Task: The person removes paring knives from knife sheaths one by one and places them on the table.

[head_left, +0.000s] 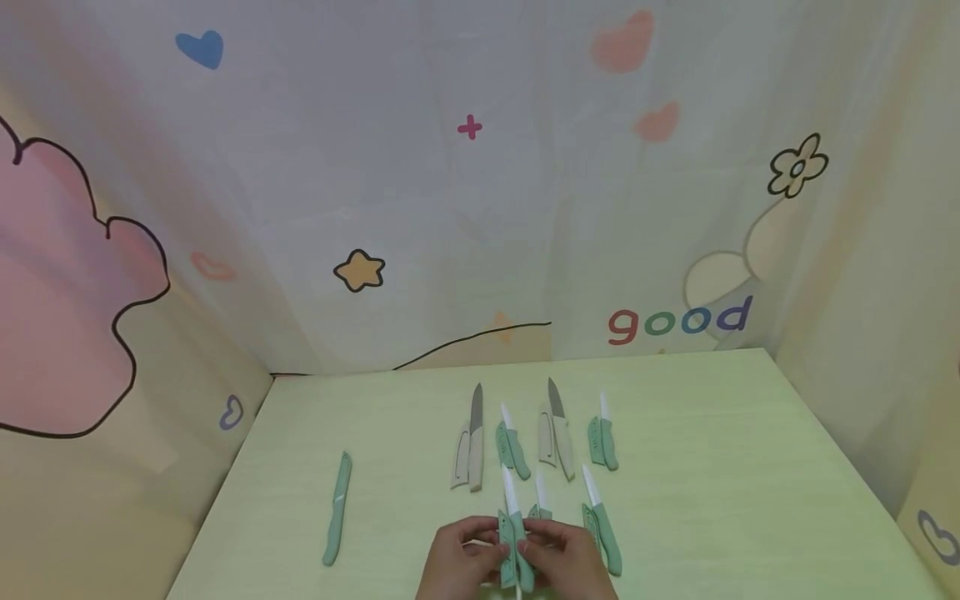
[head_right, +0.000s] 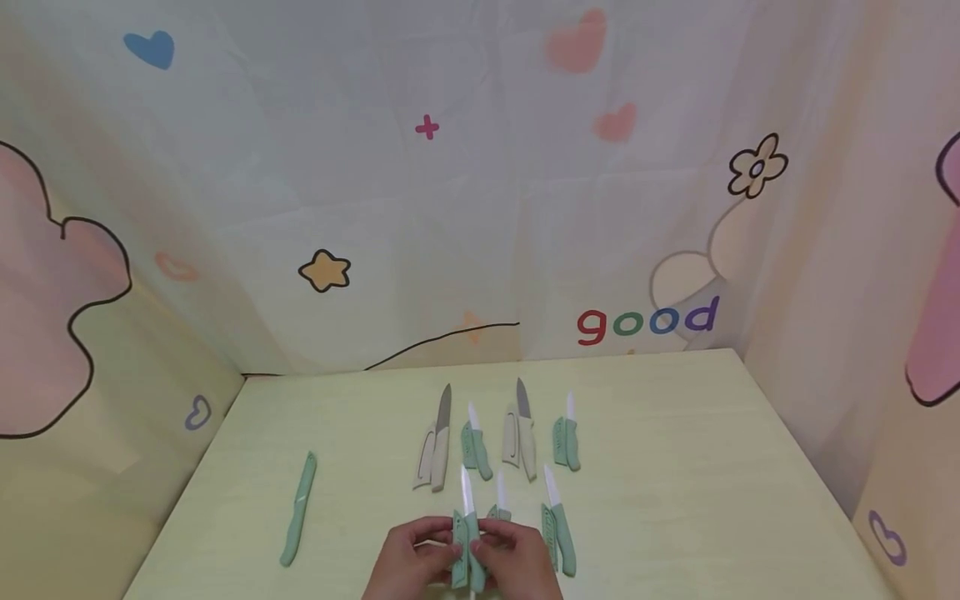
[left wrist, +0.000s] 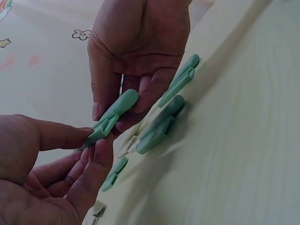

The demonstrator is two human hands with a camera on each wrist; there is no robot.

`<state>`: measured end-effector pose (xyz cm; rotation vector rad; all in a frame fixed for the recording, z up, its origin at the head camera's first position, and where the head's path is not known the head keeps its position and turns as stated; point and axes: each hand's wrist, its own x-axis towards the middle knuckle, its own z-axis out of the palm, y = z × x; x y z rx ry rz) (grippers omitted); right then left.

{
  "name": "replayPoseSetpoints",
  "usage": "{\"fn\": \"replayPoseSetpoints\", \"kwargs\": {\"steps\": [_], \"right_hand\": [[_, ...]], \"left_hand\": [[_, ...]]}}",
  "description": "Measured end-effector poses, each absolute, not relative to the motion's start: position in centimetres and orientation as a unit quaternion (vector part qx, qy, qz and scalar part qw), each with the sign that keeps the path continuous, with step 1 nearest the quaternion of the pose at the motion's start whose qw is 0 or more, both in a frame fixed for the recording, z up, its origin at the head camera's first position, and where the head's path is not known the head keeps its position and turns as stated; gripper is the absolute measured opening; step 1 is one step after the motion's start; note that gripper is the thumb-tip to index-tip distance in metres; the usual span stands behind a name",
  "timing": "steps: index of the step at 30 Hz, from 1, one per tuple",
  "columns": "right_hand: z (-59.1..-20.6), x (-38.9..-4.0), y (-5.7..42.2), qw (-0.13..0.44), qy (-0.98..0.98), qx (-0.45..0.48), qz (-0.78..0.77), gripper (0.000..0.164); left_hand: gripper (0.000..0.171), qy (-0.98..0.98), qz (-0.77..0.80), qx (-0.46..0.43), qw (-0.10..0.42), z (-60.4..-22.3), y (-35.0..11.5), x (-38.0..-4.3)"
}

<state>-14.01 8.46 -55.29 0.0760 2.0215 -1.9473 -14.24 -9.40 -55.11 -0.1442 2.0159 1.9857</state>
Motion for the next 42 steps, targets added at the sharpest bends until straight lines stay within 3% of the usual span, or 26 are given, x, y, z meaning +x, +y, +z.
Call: {"fn": "replayPoseSetpoints", "kwargs": {"steps": [10,22,29,42], "right_hand": [[-55.5,-13.6,7.5,0.192,0.726,-0.008,-0.660,0.045],[-55.5,-13.6,6.6,0.151,0.812,-0.011,-0.564,0.047],[-55.1,-13.7,5.8,0.117,0.851,-0.031,-0.511,0.045],[-54.6,-14.3,4.1,0.082,0.916,-0.049,-0.389,0.038]], "left_hand": [[0.031,0.772,0.617,-0.069,0.133,-56.7,-10.8,-13.9],[0.033,0.860,0.499,-0.042,0.099,-56.5,-11.4,-14.3],[0.028,0.915,0.399,-0.023,0.045,-56.4,-10.7,-14.8],[0.024,0.937,0.346,-0.013,0.038,-55.4,-9.8,-14.7]]}}
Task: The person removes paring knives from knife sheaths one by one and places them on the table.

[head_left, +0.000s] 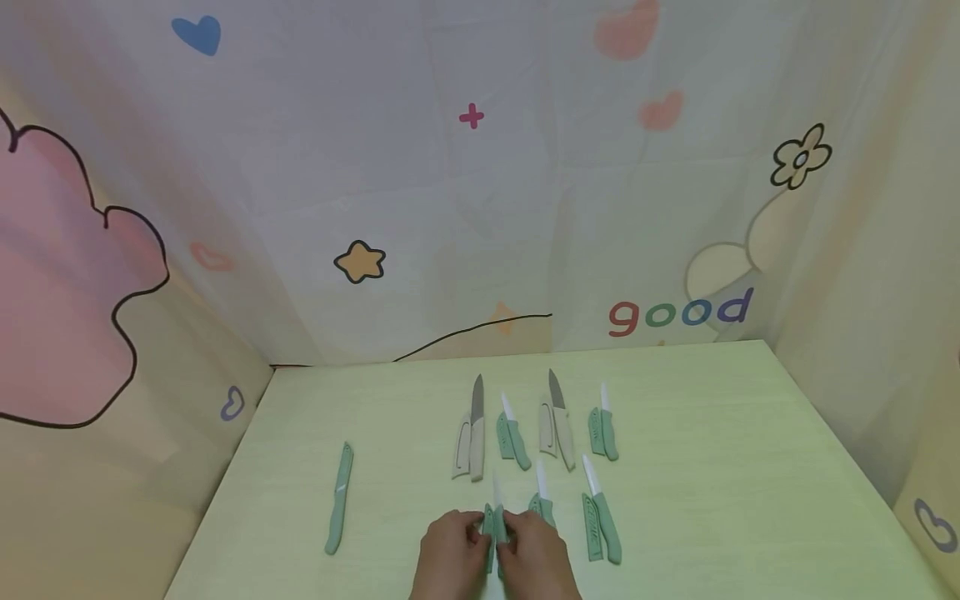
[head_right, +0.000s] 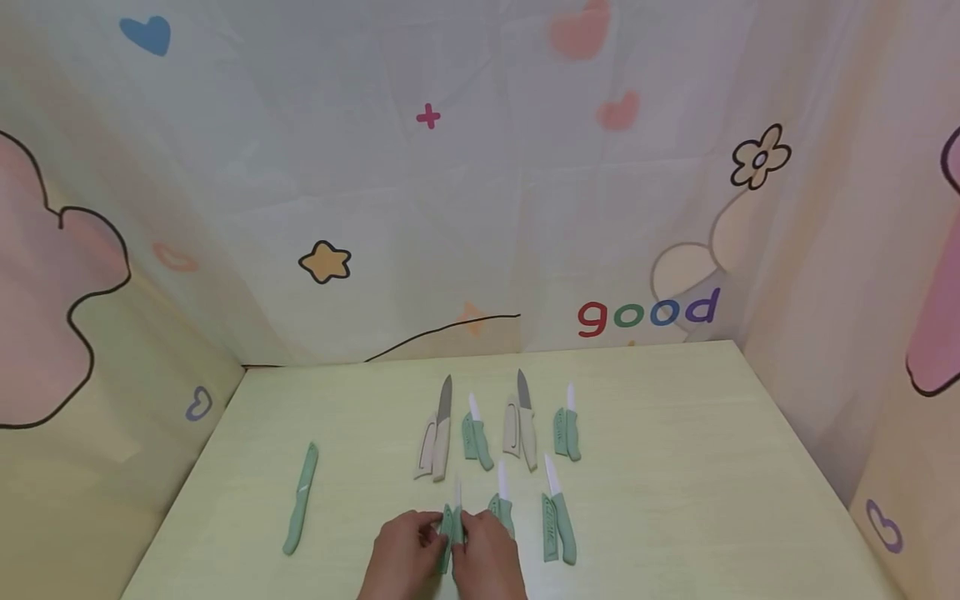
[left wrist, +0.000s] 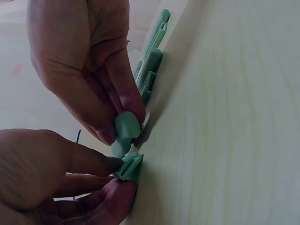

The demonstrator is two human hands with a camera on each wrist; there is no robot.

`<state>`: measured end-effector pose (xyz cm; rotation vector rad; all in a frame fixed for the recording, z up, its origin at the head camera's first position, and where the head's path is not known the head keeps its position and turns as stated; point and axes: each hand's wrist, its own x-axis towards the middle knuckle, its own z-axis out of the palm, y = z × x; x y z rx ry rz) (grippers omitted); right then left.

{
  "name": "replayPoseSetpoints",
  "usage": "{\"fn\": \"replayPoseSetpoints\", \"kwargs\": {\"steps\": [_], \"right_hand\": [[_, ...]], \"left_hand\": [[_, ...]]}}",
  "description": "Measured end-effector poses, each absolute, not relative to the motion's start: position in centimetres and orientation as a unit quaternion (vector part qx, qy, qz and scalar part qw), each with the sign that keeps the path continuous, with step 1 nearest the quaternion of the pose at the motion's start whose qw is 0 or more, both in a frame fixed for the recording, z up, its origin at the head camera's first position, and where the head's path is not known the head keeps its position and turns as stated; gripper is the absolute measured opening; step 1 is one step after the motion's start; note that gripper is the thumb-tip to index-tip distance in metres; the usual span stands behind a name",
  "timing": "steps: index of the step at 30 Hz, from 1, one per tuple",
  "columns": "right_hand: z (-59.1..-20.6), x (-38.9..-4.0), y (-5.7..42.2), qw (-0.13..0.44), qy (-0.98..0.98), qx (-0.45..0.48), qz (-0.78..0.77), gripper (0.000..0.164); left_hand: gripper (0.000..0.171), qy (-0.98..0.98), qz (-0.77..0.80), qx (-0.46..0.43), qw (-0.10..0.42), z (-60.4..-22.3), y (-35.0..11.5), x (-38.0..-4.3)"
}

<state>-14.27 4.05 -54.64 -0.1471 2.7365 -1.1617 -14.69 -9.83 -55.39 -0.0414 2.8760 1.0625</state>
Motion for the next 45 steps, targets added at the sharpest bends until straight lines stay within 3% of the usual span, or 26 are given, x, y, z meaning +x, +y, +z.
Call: {"fn": "replayPoseSetpoints", "kwargs": {"steps": [34,45], "right_hand": [[-54.6,-15.1,3.8,0.126,0.920,-0.039,-0.369,0.041],[-54.4,-14.6,4.3,0.071,0.898,-0.059,-0.429,0.040]], "left_hand": [[0.029,0.943,0.322,-0.020,0.085,-55.3,-9.7,-15.7],[0.032,0.946,0.323,-0.036,0.019,-54.9,-11.1,-15.2]]}}
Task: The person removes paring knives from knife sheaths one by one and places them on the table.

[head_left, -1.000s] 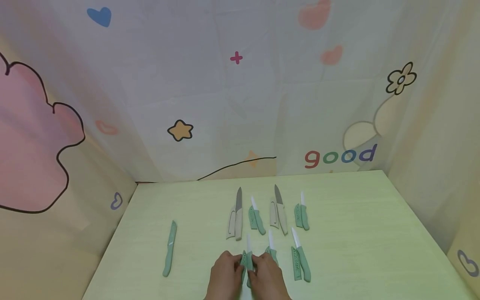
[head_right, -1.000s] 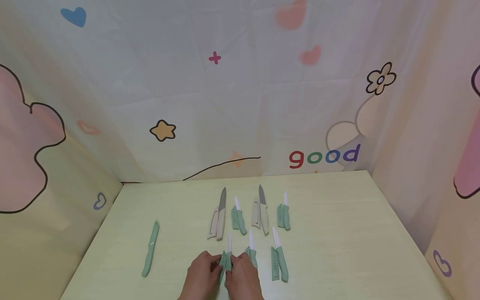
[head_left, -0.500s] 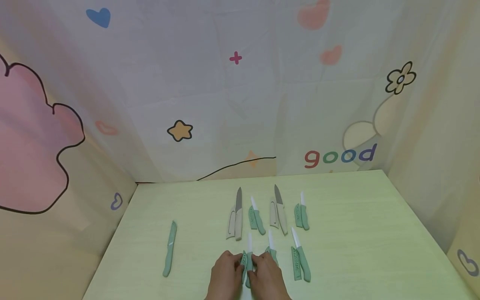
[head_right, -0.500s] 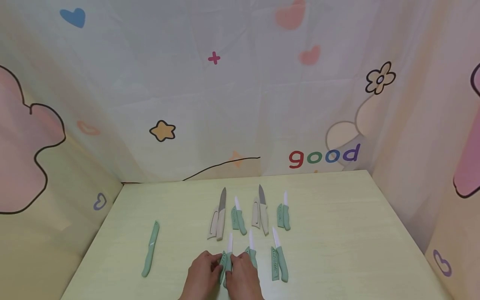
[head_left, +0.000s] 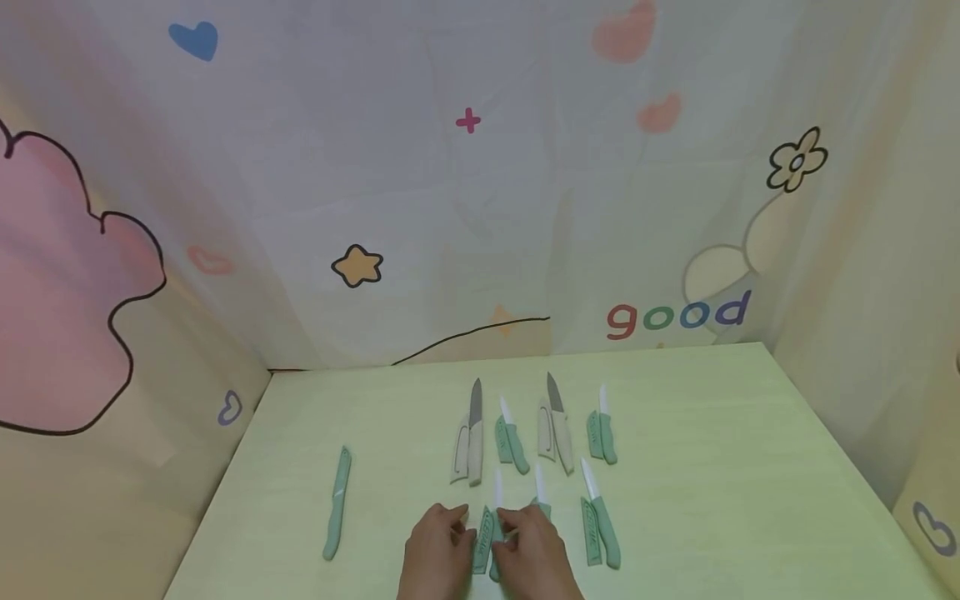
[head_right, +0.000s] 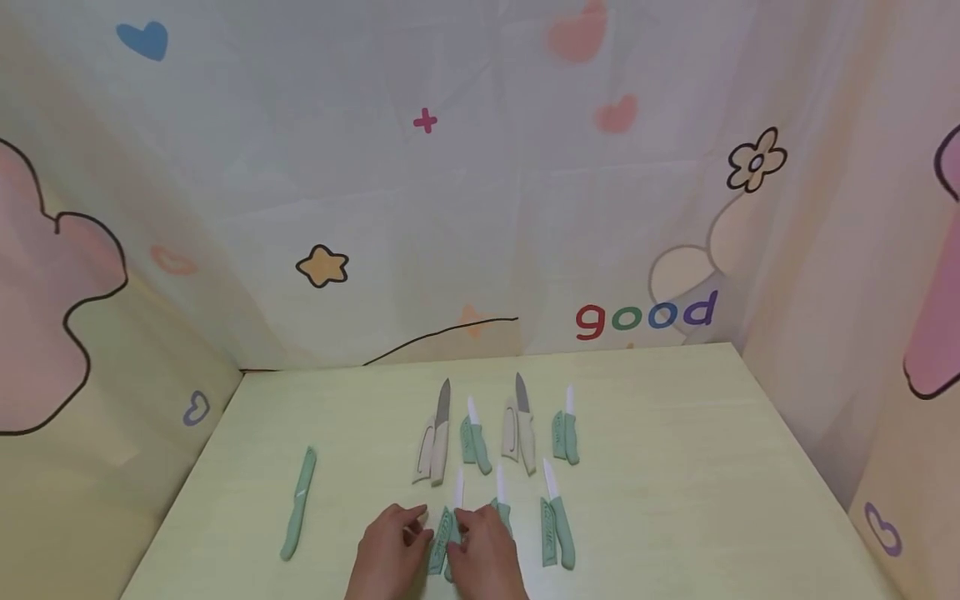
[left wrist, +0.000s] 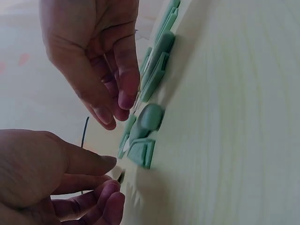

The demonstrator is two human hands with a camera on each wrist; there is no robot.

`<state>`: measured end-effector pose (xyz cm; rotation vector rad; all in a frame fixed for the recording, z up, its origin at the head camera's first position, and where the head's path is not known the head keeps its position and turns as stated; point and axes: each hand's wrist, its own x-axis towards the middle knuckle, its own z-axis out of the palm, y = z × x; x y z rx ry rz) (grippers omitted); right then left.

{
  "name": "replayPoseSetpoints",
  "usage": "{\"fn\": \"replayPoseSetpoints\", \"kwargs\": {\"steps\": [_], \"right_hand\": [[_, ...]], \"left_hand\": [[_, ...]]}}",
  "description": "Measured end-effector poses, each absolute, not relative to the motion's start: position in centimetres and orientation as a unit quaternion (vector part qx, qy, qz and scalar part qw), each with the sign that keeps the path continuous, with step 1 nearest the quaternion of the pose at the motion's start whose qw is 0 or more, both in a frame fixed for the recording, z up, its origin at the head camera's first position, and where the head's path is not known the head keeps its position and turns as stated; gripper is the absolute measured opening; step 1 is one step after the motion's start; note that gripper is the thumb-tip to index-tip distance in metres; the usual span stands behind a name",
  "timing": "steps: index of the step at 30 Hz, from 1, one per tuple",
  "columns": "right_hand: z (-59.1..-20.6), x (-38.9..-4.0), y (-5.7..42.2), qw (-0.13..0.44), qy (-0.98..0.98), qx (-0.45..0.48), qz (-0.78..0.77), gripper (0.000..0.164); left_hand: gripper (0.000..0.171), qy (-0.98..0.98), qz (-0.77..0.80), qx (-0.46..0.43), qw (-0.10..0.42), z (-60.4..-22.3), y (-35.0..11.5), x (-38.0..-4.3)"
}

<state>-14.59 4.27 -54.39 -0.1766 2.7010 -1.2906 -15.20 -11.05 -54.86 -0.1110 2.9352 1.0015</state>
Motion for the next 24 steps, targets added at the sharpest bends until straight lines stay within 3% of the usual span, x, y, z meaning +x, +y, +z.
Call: {"fn": "replayPoseSetpoints", "kwargs": {"steps": [5,12,24], "right_hand": [[-54.1,-14.4,3.7,0.084,0.853,-0.092,-0.507,0.038],[-53.7,-14.0,1.4,0.150,0.769,-0.081,-0.616,0.038],[-54.5,-13.8,-2.6,0.211,0.673,-0.095,-0.702,0.040]], "left_hand": [[0.030,0.946,0.325,-0.021,-0.010,-54.8,-12.4,-14.6],[0.032,0.944,0.328,-0.047,-0.006,-54.7,-14.5,-14.2],[0.037,0.943,0.311,-0.116,-0.003,-54.4,-18.4,-12.7]]}}
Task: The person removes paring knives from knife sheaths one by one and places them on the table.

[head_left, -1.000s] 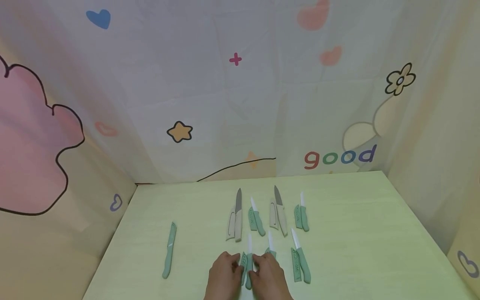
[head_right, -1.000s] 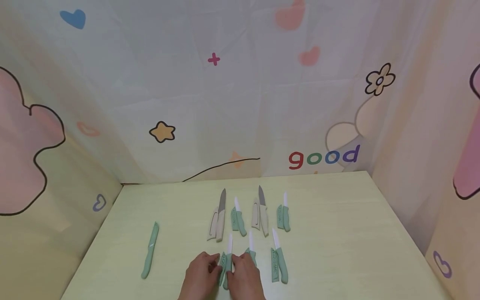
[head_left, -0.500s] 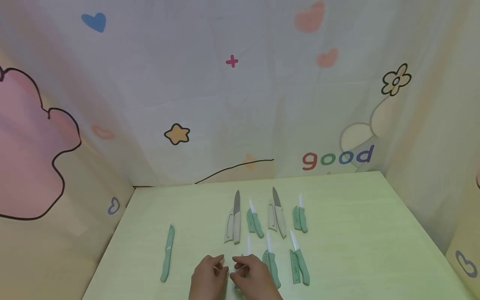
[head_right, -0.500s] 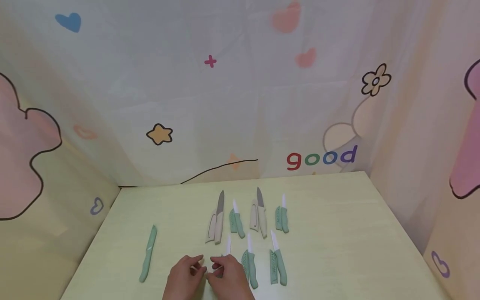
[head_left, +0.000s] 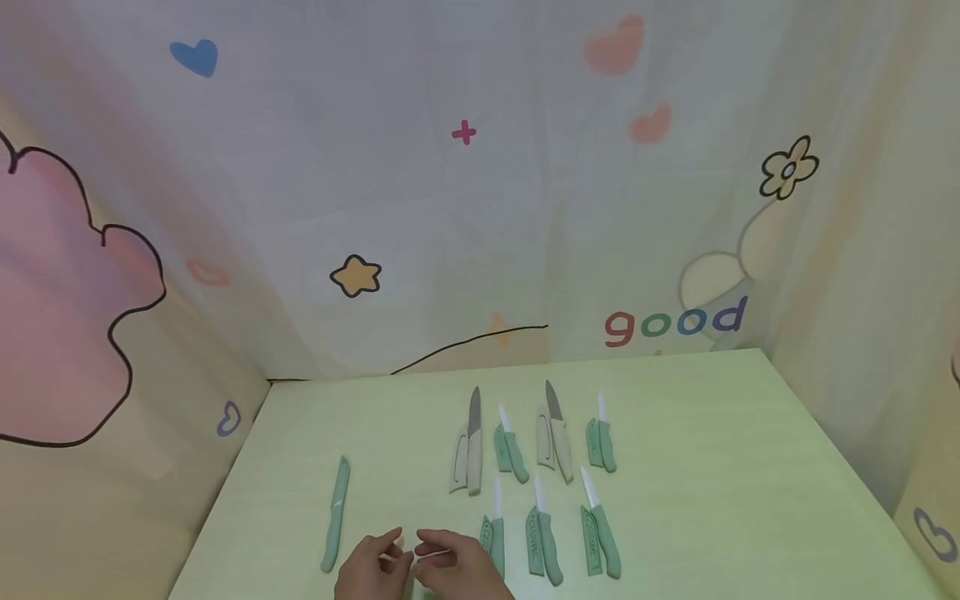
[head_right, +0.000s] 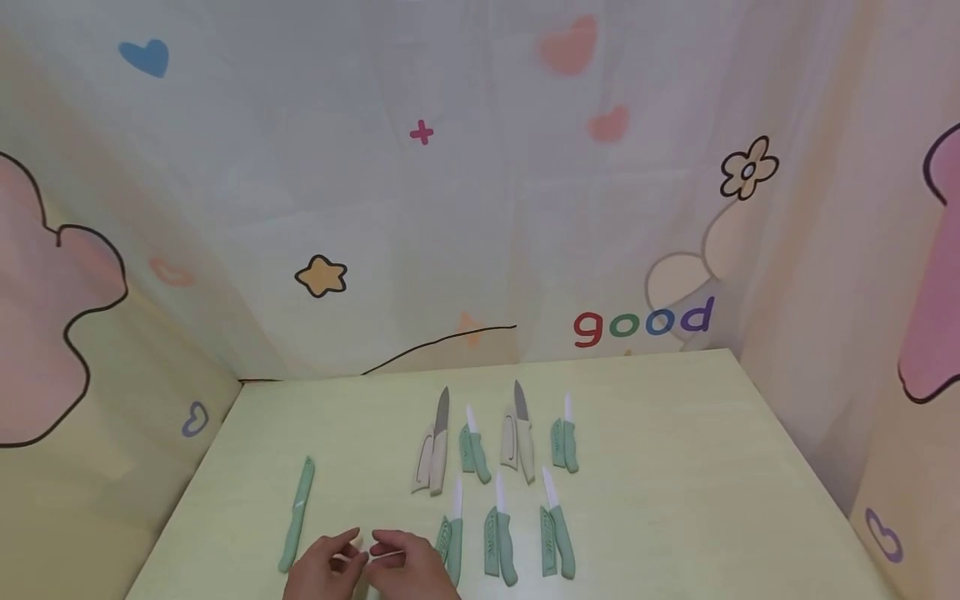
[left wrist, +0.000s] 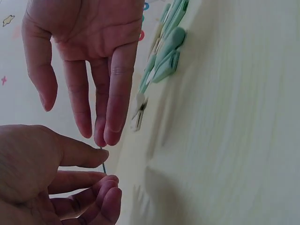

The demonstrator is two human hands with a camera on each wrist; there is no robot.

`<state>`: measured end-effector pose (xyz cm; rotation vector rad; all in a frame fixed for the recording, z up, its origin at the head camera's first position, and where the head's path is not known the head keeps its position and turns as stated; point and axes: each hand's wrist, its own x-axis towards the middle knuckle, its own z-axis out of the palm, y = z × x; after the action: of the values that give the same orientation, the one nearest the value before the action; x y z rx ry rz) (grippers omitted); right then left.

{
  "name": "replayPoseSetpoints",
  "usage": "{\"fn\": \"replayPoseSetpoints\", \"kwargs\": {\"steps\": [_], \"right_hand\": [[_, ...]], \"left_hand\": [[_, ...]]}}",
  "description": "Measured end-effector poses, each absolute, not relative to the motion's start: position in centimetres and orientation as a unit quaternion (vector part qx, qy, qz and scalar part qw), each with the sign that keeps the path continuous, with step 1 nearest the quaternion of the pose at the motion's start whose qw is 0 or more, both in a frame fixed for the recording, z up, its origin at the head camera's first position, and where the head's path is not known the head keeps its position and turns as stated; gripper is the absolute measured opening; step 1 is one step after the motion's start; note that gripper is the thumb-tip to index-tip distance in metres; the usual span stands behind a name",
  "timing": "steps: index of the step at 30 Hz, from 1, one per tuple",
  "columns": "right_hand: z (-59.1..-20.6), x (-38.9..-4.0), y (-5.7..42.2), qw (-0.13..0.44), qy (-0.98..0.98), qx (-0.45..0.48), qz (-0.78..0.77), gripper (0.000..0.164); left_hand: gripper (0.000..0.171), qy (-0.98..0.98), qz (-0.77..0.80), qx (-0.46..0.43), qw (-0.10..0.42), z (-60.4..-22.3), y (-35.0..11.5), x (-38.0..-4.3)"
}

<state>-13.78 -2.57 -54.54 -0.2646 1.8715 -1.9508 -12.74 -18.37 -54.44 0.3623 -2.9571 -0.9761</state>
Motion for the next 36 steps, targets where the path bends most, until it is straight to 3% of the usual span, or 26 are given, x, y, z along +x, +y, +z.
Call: {"fn": "replayPoseSetpoints", "kwargs": {"steps": [12,23,36], "right_hand": [[-54.8,-14.0,-7.4,0.276,0.617,-0.043,-0.736,0.047],[-54.6,-14.7,-11.5,0.271,0.601,-0.046,-0.750,0.050],[-55.8,-15.2,-13.9,0.310,0.577,-0.015,-0.755,0.054]], "left_hand": [[0.049,-0.930,-0.329,0.161,0.041,-54.6,-22.5,-12.2],[0.069,-0.936,-0.280,0.212,0.007,-54.6,-25.5,-12.6],[0.063,-0.911,-0.328,0.247,-0.025,-55.6,-25.9,-14.0]]}}
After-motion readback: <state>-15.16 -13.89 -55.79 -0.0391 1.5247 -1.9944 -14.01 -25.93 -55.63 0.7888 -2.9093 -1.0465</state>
